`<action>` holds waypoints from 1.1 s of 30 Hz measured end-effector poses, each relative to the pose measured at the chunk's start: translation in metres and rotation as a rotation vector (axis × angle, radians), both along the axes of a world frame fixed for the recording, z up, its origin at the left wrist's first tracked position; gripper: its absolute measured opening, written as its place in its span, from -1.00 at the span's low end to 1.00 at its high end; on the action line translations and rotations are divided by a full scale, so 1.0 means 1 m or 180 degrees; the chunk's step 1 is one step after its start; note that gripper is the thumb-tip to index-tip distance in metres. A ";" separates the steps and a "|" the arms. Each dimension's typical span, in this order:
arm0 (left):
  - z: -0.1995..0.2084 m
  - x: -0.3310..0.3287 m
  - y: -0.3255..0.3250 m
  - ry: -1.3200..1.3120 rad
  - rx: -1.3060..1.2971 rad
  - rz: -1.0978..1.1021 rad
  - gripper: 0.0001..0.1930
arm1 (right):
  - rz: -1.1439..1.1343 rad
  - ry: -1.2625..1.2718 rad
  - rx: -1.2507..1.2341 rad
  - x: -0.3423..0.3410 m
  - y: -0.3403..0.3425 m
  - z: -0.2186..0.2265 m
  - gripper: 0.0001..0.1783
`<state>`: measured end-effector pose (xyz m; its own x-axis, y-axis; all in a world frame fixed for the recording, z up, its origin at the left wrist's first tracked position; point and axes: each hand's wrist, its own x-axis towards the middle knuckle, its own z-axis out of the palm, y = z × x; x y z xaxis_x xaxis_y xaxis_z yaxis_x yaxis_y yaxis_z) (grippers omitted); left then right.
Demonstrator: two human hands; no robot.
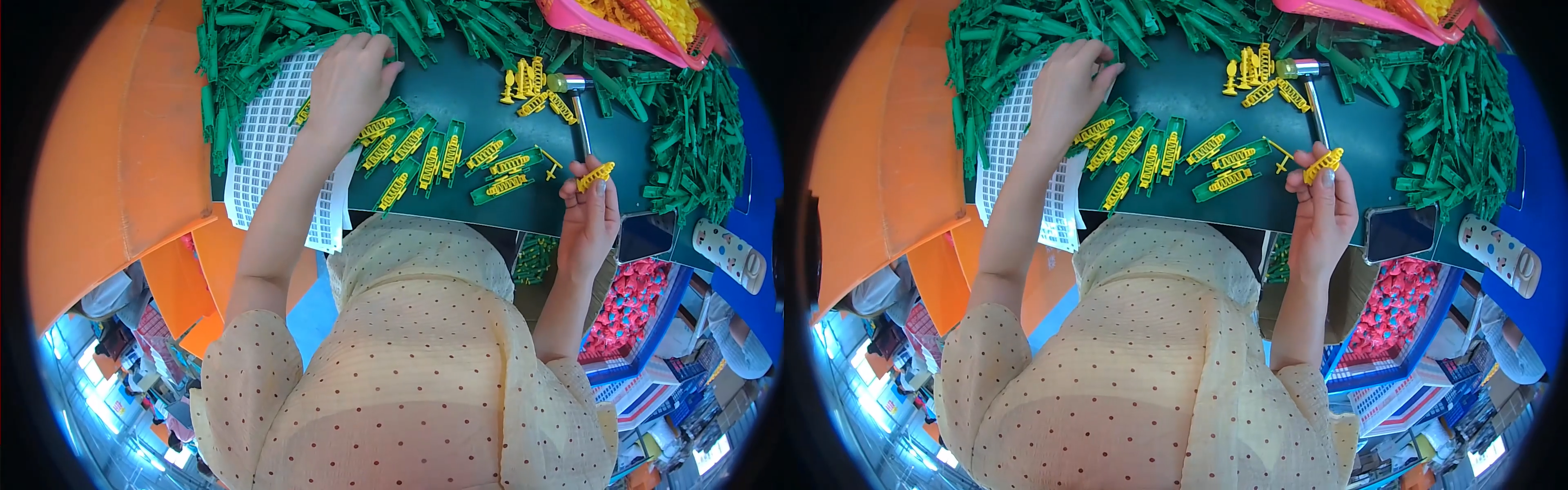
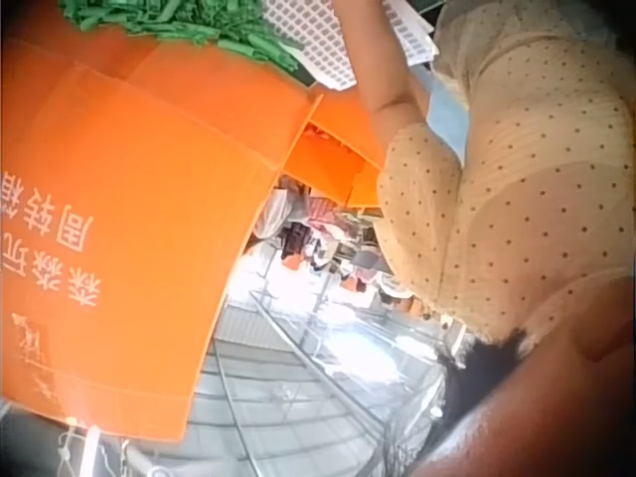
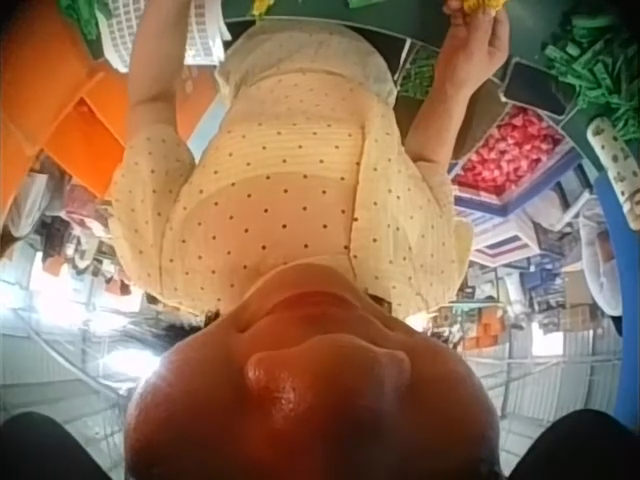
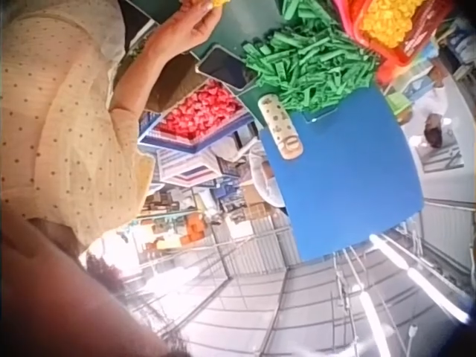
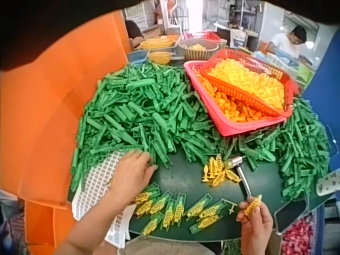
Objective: Manually assembling small yellow plastic components onto green strips on a factory workbench.
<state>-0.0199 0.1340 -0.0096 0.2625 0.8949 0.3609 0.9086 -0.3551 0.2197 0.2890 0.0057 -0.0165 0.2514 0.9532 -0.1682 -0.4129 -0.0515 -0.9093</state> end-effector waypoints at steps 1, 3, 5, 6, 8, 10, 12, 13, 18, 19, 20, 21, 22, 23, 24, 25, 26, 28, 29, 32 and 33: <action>0.002 -0.001 -0.002 -0.0001 -0.0003 -0.0011 -0.76 | -0.0011 -0.0001 -0.0003 0.000 0.000 0.000 -0.60; 0.008 -0.002 -0.006 -0.0354 -0.0329 0.0152 -0.79 | 0.0053 -0.0056 0.0006 -0.001 0.000 -0.001 -0.59; 0.013 -0.002 -0.014 -0.0576 -0.0404 0.0199 -0.80 | 0.0094 -0.0190 0.0016 -0.001 0.001 -0.001 -0.58; 0.015 -0.001 -0.018 -0.0796 -0.0475 0.0253 -0.81 | 0.0143 -0.0321 0.0031 -0.001 0.001 -0.002 -0.58; 0.027 0.004 -0.025 -0.0915 -0.0571 0.0304 -0.81 | 0.0100 -0.0366 0.0035 -0.002 0.001 -0.002 -0.57; 0.038 0.013 -0.035 -0.1034 -0.0672 0.0342 -0.81 | 0.0042 -0.0414 0.0035 -0.004 0.001 -0.002 -0.56; 0.046 0.027 -0.048 -0.1633 -0.0860 -0.0204 -0.81 | -0.0213 -0.0514 -0.0027 -0.006 0.002 0.003 -0.55; 0.046 0.036 -0.055 -0.1643 -0.0889 -0.0228 -0.81 | -0.0240 -0.0528 -0.0050 -0.005 0.002 0.002 -0.55; 0.031 0.088 -0.094 -0.0962 -0.0769 -0.2015 -0.88 | -0.0165 -0.0240 0.0299 0.009 -0.003 0.000 -0.68; 0.026 0.095 -0.101 -0.0984 -0.0792 -0.2048 -0.88 | -0.0198 -0.0260 0.0274 0.011 -0.005 0.001 -0.68; 0.022 0.103 -0.107 -0.0601 -0.0717 -0.2198 -0.89 | -0.0193 -0.0317 0.0282 0.012 -0.006 0.002 -0.72; 0.018 0.108 -0.111 -0.0217 -0.0633 -0.2338 -0.90 | -0.0184 -0.0371 0.0290 0.013 -0.009 0.003 -0.76; 0.013 0.112 -0.113 -0.0040 -0.0607 -0.2328 -0.91 | -0.0212 -0.0388 0.0269 0.014 -0.011 0.004 -0.76; 0.010 0.113 -0.114 -0.0050 -0.0617 -0.2353 -0.91 | -0.0221 -0.0450 0.0264 0.014 -0.014 0.005 -0.76; 0.007 0.114 -0.113 -0.0156 -0.0561 -0.2219 -0.87 | -0.0223 -0.0509 0.0261 0.015 -0.016 0.006 -0.77; 0.004 0.115 -0.112 -0.0258 -0.0505 -0.2078 -0.82 | -0.0234 -0.0511 0.0249 0.015 -0.018 0.006 -0.77; 0.004 0.114 -0.111 -0.0197 -0.0487 -0.2056 -0.80 | -0.0243 -0.0687 0.0210 0.015 -0.019 0.006 -0.78; 0.009 0.111 -0.110 -0.0539 -0.0705 -0.2022 -0.78 | -0.0255 -0.0852 0.0160 0.014 -0.022 0.006 -0.80; 0.014 0.110 -0.108 -0.0882 -0.0908 -0.1964 -0.75 | -0.0125 -0.1077 0.0257 0.014 -0.023 0.007 -0.80; 0.026 0.107 -0.104 -0.1977 -0.1489 -0.1371 -0.84 | 0.0315 -0.1543 0.0507 0.012 -0.023 0.011 -0.81; 0.027 0.108 -0.104 -0.1971 -0.1491 -0.1370 -0.84 | 0.0629 -0.1791 0.0670 0.010 -0.022 0.012 -0.81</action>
<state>0.0883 0.0297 0.0177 0.4895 0.8550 0.1712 0.3868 -0.3889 0.8361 0.2988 -0.0166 -0.0047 0.0625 0.9889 0.1346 0.1305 0.1256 -0.9835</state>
